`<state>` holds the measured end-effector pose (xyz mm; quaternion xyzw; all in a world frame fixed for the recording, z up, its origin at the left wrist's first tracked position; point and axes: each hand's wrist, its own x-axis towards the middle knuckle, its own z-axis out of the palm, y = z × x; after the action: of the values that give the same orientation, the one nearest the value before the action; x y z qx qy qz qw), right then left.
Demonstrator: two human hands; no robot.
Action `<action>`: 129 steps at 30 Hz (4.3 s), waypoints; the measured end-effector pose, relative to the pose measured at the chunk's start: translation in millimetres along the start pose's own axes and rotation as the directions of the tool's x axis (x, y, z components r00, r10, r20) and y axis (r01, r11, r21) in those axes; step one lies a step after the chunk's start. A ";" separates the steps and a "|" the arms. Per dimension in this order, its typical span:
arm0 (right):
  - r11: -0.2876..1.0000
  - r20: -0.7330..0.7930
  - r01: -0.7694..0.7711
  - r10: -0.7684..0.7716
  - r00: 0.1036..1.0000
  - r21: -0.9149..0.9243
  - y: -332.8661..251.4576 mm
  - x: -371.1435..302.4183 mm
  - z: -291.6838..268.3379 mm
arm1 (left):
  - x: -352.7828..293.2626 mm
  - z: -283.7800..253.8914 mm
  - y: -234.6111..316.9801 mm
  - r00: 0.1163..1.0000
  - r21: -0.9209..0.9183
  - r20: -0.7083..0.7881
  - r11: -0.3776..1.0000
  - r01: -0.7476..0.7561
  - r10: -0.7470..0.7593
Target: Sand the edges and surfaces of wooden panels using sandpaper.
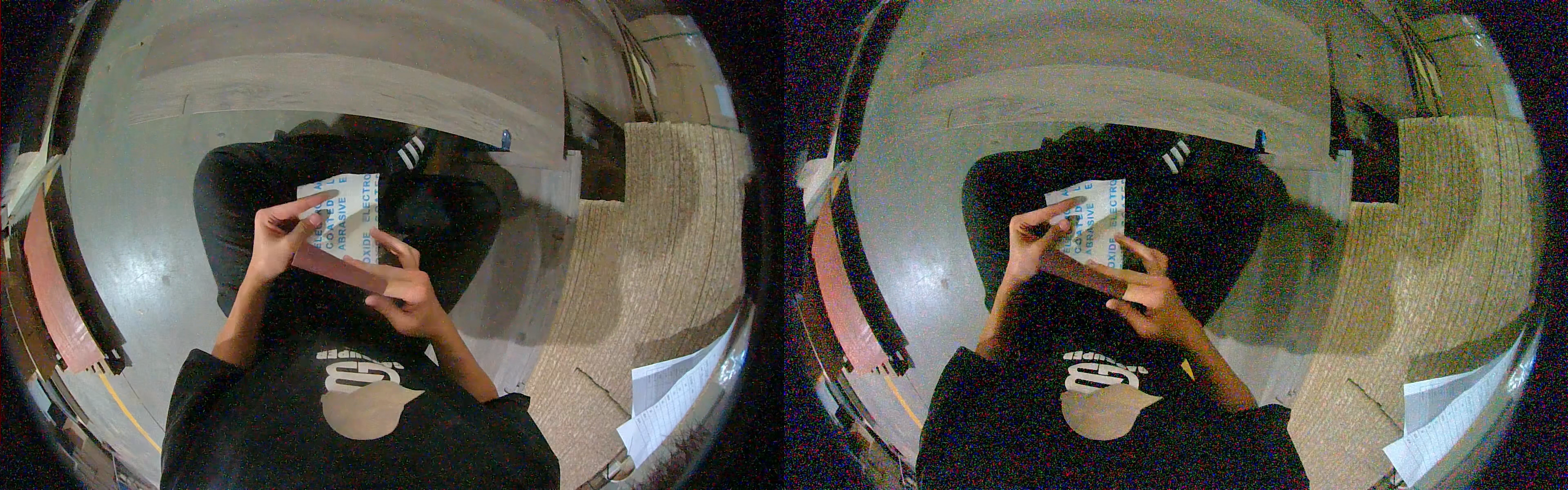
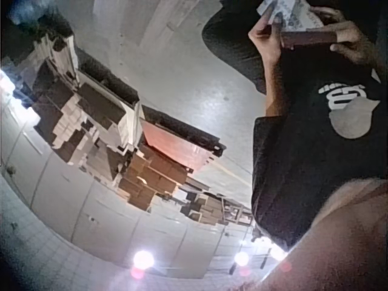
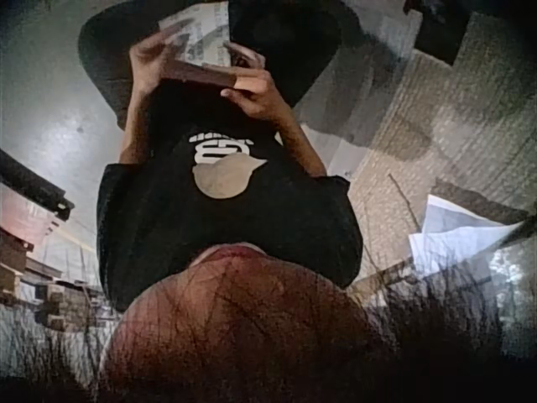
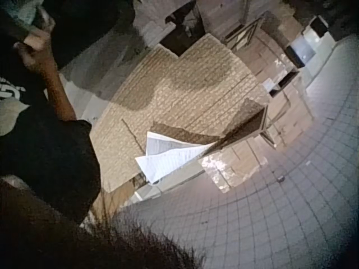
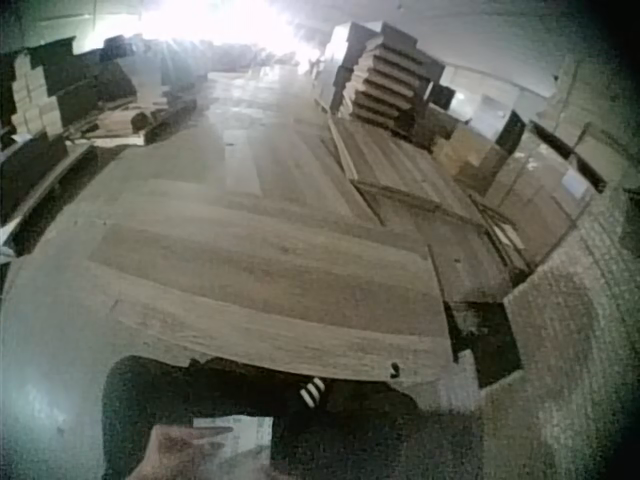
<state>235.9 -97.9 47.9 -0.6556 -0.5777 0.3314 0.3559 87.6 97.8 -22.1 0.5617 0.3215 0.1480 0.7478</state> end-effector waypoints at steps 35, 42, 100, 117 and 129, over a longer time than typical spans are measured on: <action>0.961 -0.306 -0.247 0.273 0.912 0.121 40.5 -19.1 14.5 | -26.3 -7.7 20.8 0.946 -0.032 0.220 0.971 -0.239 0.240; 0.964 -0.373 -0.239 0.181 0.910 -0.113 21.9 -11.1 0.6 | -22.5 -9.3 23.2 0.886 0.044 0.326 0.931 -0.362 0.329; 0.867 0.121 0.193 -0.154 0.981 -0.459 26.0 29.3 -7.3 | 22.1 5.3 -6.1 0.753 0.647 0.637 0.646 -0.406 -0.165; 0.992 0.442 0.072 -0.019 0.897 -0.104 31.2 15.1 -7.7 | 22.0 4.7 5.8 0.563 0.660 0.730 0.615 -0.432 -0.388; 0.994 0.400 0.052 -0.011 0.916 -0.092 37.3 8.4 -3.9 | 25.7 9.1 4.9 0.665 0.731 0.647 0.553 -0.401 -0.373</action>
<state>259.6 -92.9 18.1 -0.5820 -0.6647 0.4225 0.2024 113.3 107.6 -24.1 0.8552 0.0099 -0.2600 0.4483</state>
